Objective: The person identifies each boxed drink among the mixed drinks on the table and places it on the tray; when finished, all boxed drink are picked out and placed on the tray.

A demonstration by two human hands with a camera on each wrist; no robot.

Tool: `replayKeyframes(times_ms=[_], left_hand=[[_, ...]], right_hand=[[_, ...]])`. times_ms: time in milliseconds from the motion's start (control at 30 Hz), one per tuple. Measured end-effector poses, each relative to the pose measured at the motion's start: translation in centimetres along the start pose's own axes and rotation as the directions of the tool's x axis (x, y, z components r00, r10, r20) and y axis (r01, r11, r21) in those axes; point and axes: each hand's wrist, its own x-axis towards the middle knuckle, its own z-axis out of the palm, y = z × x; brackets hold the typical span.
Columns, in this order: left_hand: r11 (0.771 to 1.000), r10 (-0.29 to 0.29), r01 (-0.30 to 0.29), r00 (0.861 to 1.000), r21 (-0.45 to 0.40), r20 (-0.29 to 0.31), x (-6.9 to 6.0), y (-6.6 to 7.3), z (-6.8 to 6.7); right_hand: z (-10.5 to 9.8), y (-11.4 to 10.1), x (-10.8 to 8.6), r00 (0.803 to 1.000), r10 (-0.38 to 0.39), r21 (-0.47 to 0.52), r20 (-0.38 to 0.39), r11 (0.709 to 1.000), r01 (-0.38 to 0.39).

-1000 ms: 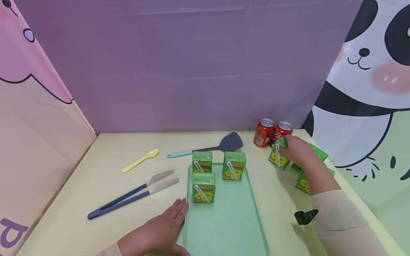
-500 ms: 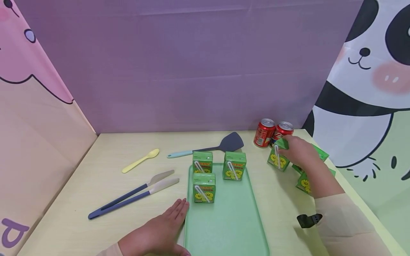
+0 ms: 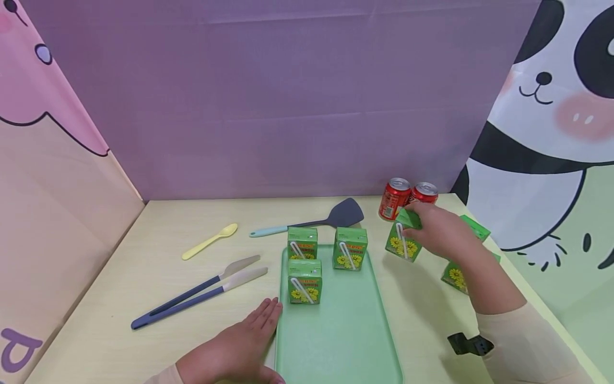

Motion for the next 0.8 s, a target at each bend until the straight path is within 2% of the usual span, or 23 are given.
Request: replayKeyframes(times_ms=[167,333,600,800], left_hand=[[1.0,-0.009,0.009,1.0,-0.014,0.014,0.1,0.0,0.1],[1.0,-0.017,0.017,1.0,-0.021,0.021,0.2,-0.1,0.2],[0.999,-0.016,0.017,1.0,-0.039,0.026,0.1,-0.1,0.1],[0.999,-0.012,0.013,1.0,-0.042,0.014,0.0,-0.1,0.1]], right_hand=[[-0.2,-2.3,-1.9,0.997,-0.07,-0.033,0.012,0.997,0.07],[0.4,-4.2,-3.2,0.987,-0.16,-0.02,0.025,0.987,0.16],[2.5,-6.1,-4.0,0.955,-0.292,-0.002,0.058,0.956,0.292],[4.5,-7.1,-4.2,0.919,-0.377,-0.008,0.11,0.925,0.38]])
